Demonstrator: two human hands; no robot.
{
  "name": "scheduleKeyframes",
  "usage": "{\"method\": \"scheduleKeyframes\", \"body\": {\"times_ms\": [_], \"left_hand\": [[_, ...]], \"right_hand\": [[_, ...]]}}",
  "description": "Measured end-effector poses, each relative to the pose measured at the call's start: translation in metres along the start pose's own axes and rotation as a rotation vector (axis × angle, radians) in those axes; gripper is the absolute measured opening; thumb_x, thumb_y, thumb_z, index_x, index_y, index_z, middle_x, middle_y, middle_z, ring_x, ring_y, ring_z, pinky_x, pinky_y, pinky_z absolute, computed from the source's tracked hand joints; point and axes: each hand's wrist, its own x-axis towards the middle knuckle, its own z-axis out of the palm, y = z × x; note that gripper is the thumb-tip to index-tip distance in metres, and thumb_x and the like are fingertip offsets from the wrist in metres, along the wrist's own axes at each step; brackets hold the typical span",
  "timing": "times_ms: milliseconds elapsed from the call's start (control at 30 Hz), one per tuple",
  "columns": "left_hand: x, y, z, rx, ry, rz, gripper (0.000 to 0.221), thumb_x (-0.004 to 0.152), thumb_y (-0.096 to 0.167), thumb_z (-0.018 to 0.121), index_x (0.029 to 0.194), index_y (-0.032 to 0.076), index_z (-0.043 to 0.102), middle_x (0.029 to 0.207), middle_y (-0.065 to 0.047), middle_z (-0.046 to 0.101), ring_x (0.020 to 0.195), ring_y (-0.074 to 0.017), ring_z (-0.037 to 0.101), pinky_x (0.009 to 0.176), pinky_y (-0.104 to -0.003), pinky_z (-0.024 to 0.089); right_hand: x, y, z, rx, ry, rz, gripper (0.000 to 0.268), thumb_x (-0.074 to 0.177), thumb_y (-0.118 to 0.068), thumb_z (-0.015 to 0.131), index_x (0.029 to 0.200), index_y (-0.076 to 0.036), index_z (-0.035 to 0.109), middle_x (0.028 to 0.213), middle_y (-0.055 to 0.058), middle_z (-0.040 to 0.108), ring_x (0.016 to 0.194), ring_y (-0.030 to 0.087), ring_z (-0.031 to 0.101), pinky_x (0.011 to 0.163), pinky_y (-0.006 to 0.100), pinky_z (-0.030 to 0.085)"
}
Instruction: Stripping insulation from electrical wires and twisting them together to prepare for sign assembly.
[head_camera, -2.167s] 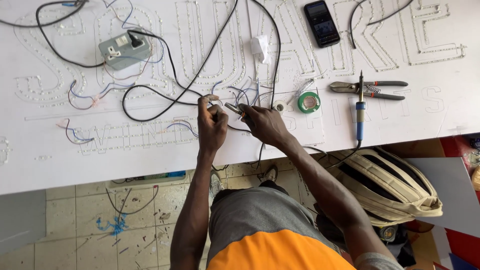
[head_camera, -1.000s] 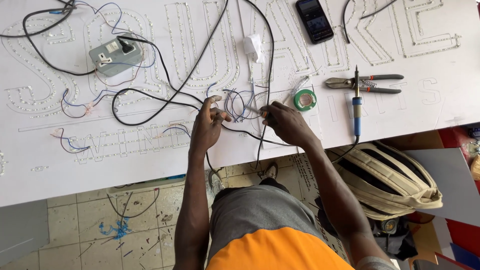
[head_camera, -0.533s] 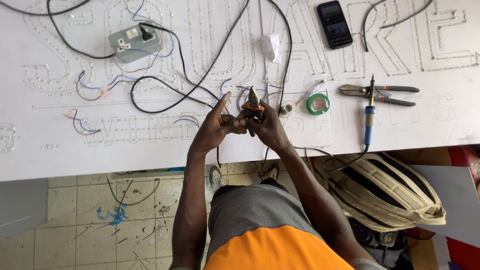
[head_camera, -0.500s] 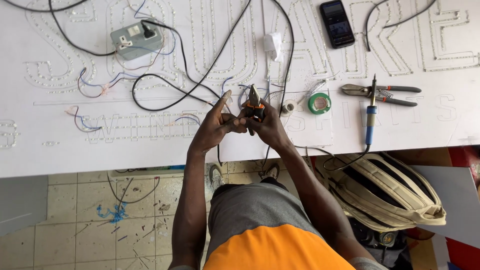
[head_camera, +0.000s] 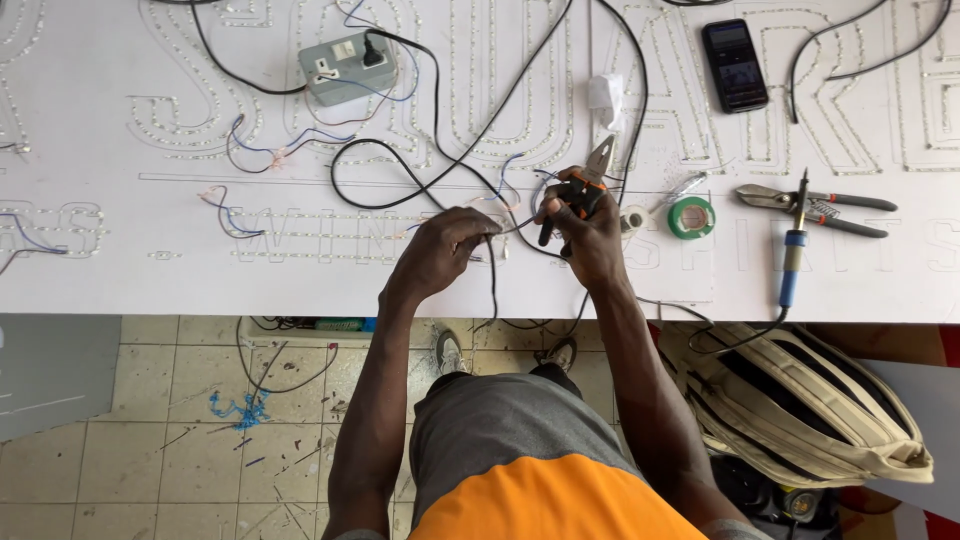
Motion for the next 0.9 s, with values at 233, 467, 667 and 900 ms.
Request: {"method": "scheduleKeyframes", "body": {"times_ms": [233, 467, 667, 900], "left_hand": [[-0.011, -0.021, -0.021, 0.041, 0.269, -0.081, 0.005, 0.107, 0.010, 0.079, 0.110, 0.013, 0.082, 0.082, 0.002, 0.070, 0.074, -0.0160, 0.072, 0.070, -0.031, 0.061], [-0.009, -0.002, -0.009, 0.017, 0.392, 0.003, 0.008, 0.100, 0.002, 0.075, 0.097, 0.008, 0.071, 0.074, -0.005, 0.061, 0.067, -0.0216, 0.065, 0.064, -0.036, 0.057], [-0.017, -0.001, 0.003, 0.185, 0.319, 0.216, 0.011, 0.101, -0.003, 0.074, 0.107, 0.005, 0.078, 0.089, -0.008, 0.070, 0.083, -0.0296, 0.074, 0.076, -0.041, 0.063], [-0.028, -0.002, -0.012, 0.223, 0.181, 0.346, 0.008, 0.103, -0.001, 0.076, 0.103, 0.007, 0.079, 0.087, -0.004, 0.065, 0.084, -0.0292, 0.073, 0.079, -0.041, 0.060]], "right_hand": [[-0.066, -0.045, 0.044, -0.443, 0.164, 0.071, 0.032, 0.122, -0.018, 0.051, 0.151, -0.004, 0.055, 0.127, 0.025, 0.079, 0.077, 0.022, 0.077, 0.062, 0.028, 0.055], [-0.127, -0.014, 0.103, -0.323, -0.046, 0.507, 0.050, 0.109, -0.008, 0.071, 0.157, -0.002, 0.057, 0.121, 0.022, 0.081, 0.102, 0.025, 0.077, 0.092, 0.044, 0.065], [-0.114, 0.016, 0.106, -0.289, 0.097, 0.432, 0.056, 0.108, -0.004, 0.072, 0.161, -0.006, 0.055, 0.127, 0.021, 0.075, 0.122, 0.027, 0.070, 0.116, 0.054, 0.054], [-0.109, -0.006, 0.119, -0.438, 0.095, 0.262, 0.028, 0.113, -0.008, 0.068, 0.140, -0.006, 0.063, 0.099, 0.011, 0.066, 0.086, 0.020, 0.065, 0.088, 0.039, 0.060]]}}
